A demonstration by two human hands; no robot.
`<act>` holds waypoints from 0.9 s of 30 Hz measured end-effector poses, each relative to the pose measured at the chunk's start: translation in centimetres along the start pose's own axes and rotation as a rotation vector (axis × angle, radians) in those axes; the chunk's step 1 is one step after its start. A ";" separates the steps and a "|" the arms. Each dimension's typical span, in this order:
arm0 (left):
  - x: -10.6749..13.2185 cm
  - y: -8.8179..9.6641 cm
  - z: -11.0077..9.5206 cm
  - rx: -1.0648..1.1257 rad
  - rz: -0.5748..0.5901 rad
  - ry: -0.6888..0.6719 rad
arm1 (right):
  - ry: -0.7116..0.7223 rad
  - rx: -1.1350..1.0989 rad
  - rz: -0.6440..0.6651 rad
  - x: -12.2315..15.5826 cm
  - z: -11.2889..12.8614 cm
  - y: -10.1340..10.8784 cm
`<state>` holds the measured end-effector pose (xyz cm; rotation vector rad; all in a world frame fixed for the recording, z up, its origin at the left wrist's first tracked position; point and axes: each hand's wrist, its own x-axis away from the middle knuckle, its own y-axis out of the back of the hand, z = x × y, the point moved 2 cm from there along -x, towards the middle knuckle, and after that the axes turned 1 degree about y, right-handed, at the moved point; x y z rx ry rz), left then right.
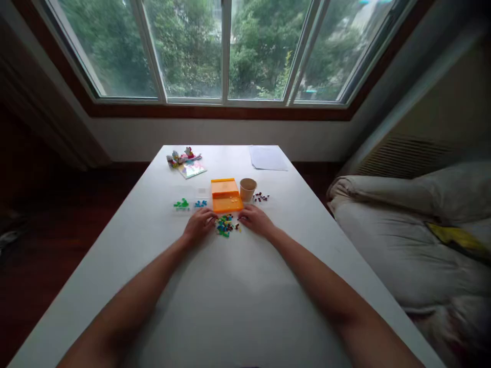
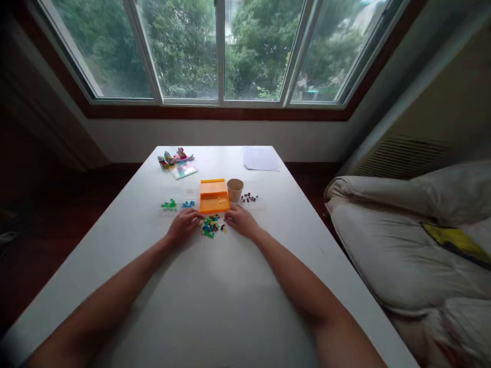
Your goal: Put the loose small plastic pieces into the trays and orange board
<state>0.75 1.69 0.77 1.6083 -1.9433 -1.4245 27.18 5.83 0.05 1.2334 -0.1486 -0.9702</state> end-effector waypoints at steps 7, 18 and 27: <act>-0.1 0.2 -0.2 0.014 -0.015 0.015 | -0.060 -0.052 -0.104 0.2 -0.3 0.5; -0.3 0.3 -0.2 0.006 -0.038 0.046 | -0.515 -0.262 -0.657 1.0 -4.4 3.7; -0.2 -0.1 -0.2 -0.087 -0.039 0.030 | -0.146 -0.256 -0.229 0.1 -0.9 1.1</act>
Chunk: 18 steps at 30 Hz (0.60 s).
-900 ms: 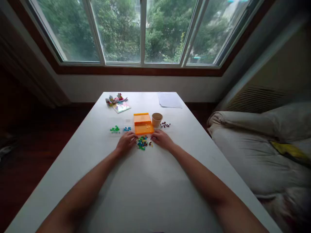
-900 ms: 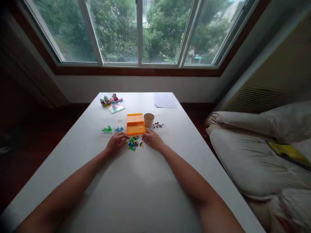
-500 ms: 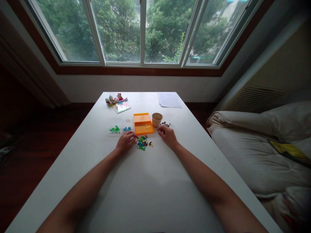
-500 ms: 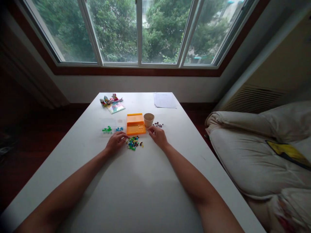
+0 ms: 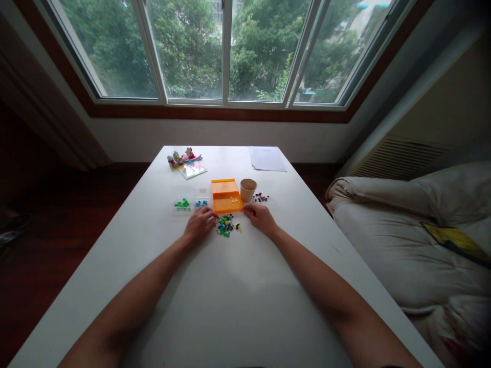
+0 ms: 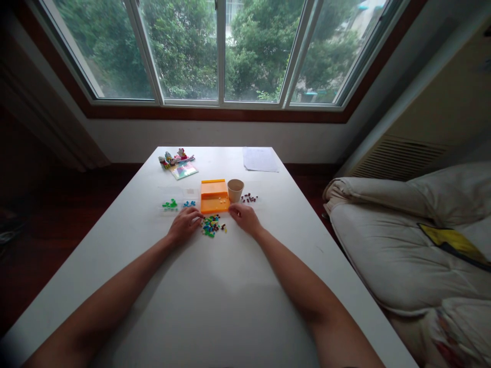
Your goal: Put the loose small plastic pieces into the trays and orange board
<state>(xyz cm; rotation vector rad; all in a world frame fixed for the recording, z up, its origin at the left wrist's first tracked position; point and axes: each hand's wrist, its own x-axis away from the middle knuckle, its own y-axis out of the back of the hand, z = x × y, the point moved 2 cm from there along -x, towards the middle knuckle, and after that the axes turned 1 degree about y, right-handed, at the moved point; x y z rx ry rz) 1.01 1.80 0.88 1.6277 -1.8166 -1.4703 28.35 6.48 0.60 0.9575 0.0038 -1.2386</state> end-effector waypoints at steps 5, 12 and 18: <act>0.1 0.1 0.2 -0.031 -0.006 0.038 | 0.202 0.054 0.225 0.1 1.5 -1.2; 0.1 0.1 -0.3 -0.073 -0.001 0.050 | 0.263 0.078 0.291 0.2 1.7 -0.8; 0.0 0.1 -0.3 -0.079 0.003 0.069 | 0.265 0.094 0.303 0.2 1.6 -1.0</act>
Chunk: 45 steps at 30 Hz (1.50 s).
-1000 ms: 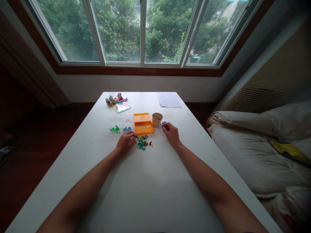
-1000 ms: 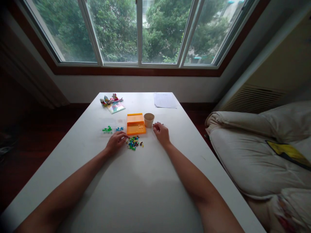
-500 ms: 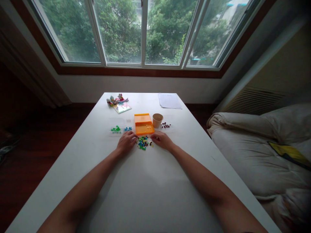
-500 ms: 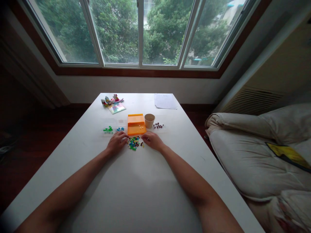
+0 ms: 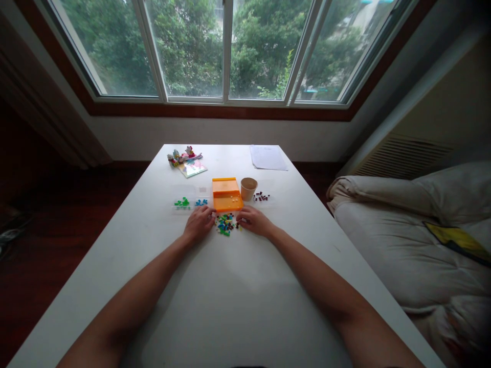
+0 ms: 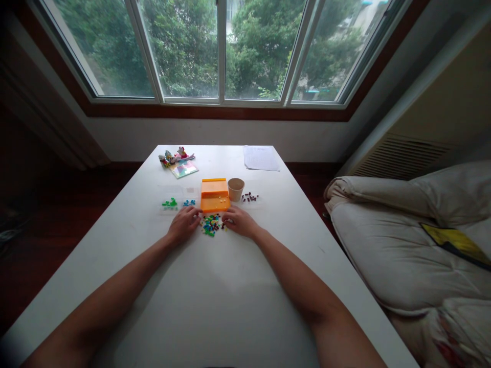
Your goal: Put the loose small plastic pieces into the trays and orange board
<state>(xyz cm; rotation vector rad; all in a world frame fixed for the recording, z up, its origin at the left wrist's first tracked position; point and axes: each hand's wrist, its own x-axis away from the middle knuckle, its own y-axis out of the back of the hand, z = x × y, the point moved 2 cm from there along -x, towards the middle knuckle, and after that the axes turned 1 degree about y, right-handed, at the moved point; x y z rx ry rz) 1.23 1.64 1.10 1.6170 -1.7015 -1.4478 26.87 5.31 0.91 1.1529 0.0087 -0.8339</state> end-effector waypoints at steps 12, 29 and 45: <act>0.0 0.0 0.1 0.016 -0.023 0.011 | -0.029 0.058 0.004 -0.2 0.5 -0.3; 0.1 -0.1 0.3 0.015 -0.013 0.002 | -0.504 -0.718 -0.406 -2.0 0.1 0.5; 0.0 -0.1 0.2 0.029 -0.019 0.002 | -0.492 -0.581 -0.298 -0.7 -1.3 -0.1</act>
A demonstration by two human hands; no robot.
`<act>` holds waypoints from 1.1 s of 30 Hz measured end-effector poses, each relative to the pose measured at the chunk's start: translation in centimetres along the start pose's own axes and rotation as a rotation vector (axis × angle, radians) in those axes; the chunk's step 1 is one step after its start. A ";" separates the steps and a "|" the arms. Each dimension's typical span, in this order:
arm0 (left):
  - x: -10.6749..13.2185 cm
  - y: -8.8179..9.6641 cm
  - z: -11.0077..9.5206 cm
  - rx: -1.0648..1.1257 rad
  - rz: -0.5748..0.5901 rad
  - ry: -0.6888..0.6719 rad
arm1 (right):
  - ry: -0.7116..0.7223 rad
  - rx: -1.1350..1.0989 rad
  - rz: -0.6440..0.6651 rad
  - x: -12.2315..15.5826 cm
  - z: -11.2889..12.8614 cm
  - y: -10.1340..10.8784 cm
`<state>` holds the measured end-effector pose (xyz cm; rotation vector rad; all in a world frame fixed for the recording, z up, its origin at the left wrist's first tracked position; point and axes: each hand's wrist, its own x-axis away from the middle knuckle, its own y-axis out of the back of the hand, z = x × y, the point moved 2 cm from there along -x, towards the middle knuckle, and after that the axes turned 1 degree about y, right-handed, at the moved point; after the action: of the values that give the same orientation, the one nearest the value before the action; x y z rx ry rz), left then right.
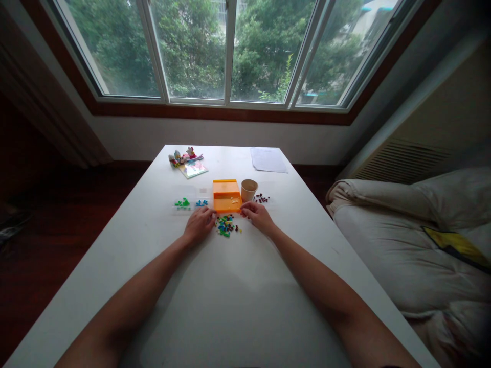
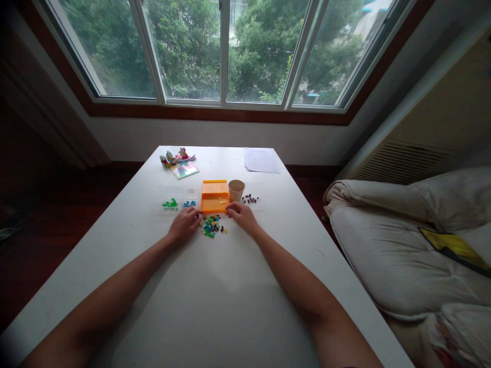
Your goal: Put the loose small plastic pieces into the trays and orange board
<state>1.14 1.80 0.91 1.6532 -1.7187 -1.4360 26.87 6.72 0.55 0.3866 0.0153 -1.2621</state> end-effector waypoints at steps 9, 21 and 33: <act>0.0 0.1 0.1 0.043 0.006 -0.009 | 0.431 0.660 0.314 2.0 2.7 -0.5; 0.0 0.1 -0.1 0.033 0.049 -0.011 | 0.432 0.733 0.207 1.8 1.4 -3.1; -0.1 0.1 0.1 0.042 0.062 -0.017 | 0.408 0.804 0.210 1.7 1.8 -3.3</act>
<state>1.01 1.86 1.00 1.5988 -1.8047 -1.3991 23.94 3.82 0.97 1.3012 -0.1867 -0.9194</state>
